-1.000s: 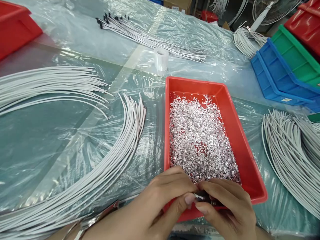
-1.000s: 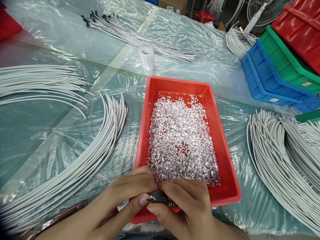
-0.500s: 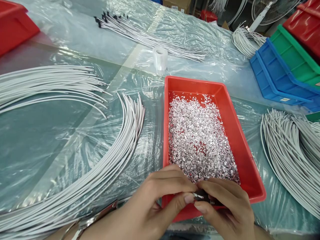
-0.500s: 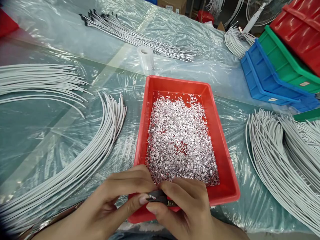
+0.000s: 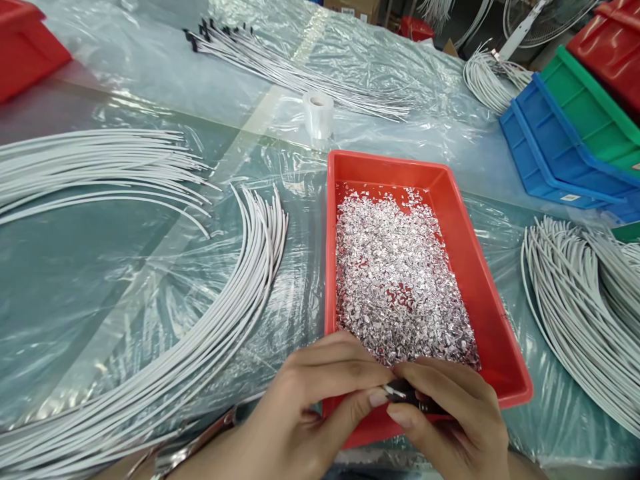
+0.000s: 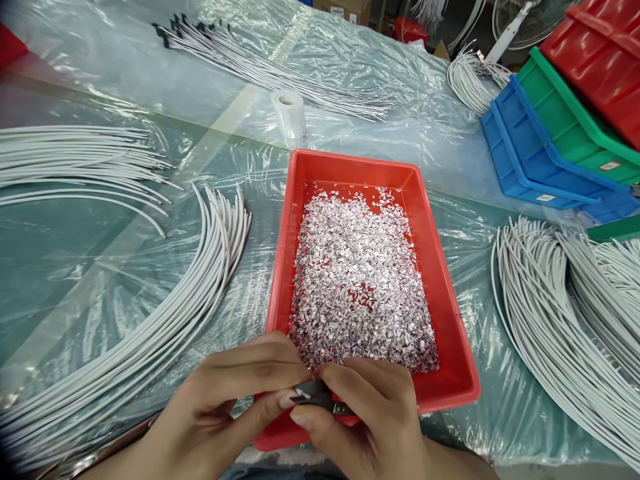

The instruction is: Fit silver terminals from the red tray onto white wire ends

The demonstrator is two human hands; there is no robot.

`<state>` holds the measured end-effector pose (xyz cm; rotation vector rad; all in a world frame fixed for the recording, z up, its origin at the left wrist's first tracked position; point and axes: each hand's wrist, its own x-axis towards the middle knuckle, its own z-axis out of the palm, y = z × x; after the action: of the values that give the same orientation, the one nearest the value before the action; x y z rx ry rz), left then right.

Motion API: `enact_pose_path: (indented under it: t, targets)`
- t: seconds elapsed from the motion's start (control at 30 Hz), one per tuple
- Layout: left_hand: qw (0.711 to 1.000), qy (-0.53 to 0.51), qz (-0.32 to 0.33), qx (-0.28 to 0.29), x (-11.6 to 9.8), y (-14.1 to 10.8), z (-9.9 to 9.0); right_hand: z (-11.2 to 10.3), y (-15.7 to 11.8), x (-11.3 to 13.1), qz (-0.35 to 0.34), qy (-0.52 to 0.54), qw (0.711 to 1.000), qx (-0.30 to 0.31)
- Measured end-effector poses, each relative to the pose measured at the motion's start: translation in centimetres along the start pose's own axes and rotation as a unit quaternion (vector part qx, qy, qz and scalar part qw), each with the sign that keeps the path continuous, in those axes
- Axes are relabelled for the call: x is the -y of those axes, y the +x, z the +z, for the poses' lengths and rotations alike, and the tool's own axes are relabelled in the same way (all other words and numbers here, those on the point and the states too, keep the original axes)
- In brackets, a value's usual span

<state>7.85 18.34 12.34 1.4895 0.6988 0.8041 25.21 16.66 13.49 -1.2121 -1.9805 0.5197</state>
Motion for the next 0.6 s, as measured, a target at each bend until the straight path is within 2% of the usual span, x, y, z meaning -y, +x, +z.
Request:
enact_pose_path:
  t: [0.4, 0.6]
  targets:
    - [0.994, 0.067, 0.083, -0.039, 0.58, -0.03, 0.25, -0.15, -0.25, -0.03, -0.014, -0.017, 1.0, -0.001]
    - [0.977, 0.14, 0.139, -0.079, 0.23, -0.24, 0.17, 0.01, -0.14, 0.1, -0.013, -0.007, 1.0, -0.005]
